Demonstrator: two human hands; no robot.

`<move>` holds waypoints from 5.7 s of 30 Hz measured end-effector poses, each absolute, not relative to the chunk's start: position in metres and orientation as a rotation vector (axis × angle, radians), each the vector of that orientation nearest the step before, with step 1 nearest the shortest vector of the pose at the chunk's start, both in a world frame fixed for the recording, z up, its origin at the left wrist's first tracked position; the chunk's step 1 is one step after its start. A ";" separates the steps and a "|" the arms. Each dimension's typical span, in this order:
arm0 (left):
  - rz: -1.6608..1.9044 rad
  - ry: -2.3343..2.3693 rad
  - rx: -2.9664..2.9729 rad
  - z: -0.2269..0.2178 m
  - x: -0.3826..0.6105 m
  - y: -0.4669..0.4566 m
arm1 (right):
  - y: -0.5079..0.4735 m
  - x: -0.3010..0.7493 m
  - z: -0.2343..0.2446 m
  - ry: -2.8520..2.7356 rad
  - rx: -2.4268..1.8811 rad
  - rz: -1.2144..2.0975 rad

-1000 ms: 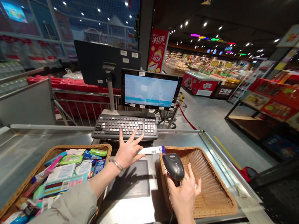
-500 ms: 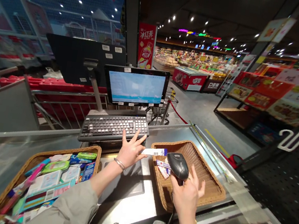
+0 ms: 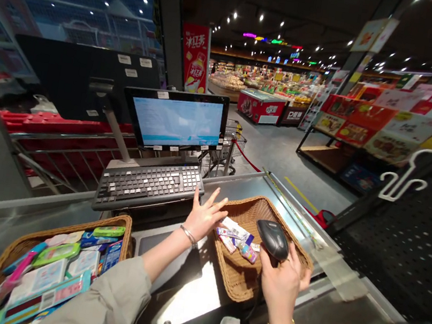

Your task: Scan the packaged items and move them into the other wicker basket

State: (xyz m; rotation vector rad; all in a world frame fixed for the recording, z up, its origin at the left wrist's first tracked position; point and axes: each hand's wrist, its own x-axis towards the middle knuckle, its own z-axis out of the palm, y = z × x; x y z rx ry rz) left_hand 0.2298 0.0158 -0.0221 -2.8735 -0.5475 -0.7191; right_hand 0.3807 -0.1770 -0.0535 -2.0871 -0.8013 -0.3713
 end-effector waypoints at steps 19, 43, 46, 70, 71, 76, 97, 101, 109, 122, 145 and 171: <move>-0.666 -0.894 -2.920 -0.020 0.159 -0.004 | -0.150 0.345 -0.045 -0.909 -2.030 -0.215; -0.590 -1.638 -2.564 -0.023 -0.027 -0.046 | -0.104 0.232 -0.042 -1.509 -1.789 0.026; -0.543 -1.713 -2.532 -0.026 -0.044 -0.051 | -0.101 0.221 -0.043 -1.548 -1.760 0.095; -0.335 -2.001 -2.370 -0.046 -0.149 -0.092 | -0.094 0.159 -0.049 -1.815 -1.597 0.327; -0.327 -2.012 -2.365 -0.047 -0.153 -0.093 | -0.094 0.158 -0.050 -1.821 -1.591 0.329; -0.294 -2.075 -2.352 -0.047 -0.167 -0.097 | -0.095 0.154 -0.053 -1.856 -1.564 0.331; -0.261 -2.074 -2.390 -0.063 -0.181 -0.088 | -0.096 0.145 -0.054 -1.875 -1.538 0.301; -0.289 -2.062 -2.392 -0.060 -0.179 -0.087 | -0.097 0.145 -0.054 -1.872 -1.542 0.318; -0.309 -1.990 -2.370 -0.048 -0.167 -0.083 | -0.099 0.148 -0.050 -1.843 -1.548 0.315; -0.468 -1.814 -2.343 -0.031 -0.141 -0.067 | -0.104 0.162 -0.046 -1.823 -1.559 0.207; -0.746 -1.552 -2.465 -0.011 -0.052 -0.027 | -0.112 0.199 -0.040 -1.778 -1.580 0.011; -0.818 -1.428 -2.558 -0.010 -0.001 -0.007 | -0.118 0.230 -0.041 -1.831 -1.633 -0.053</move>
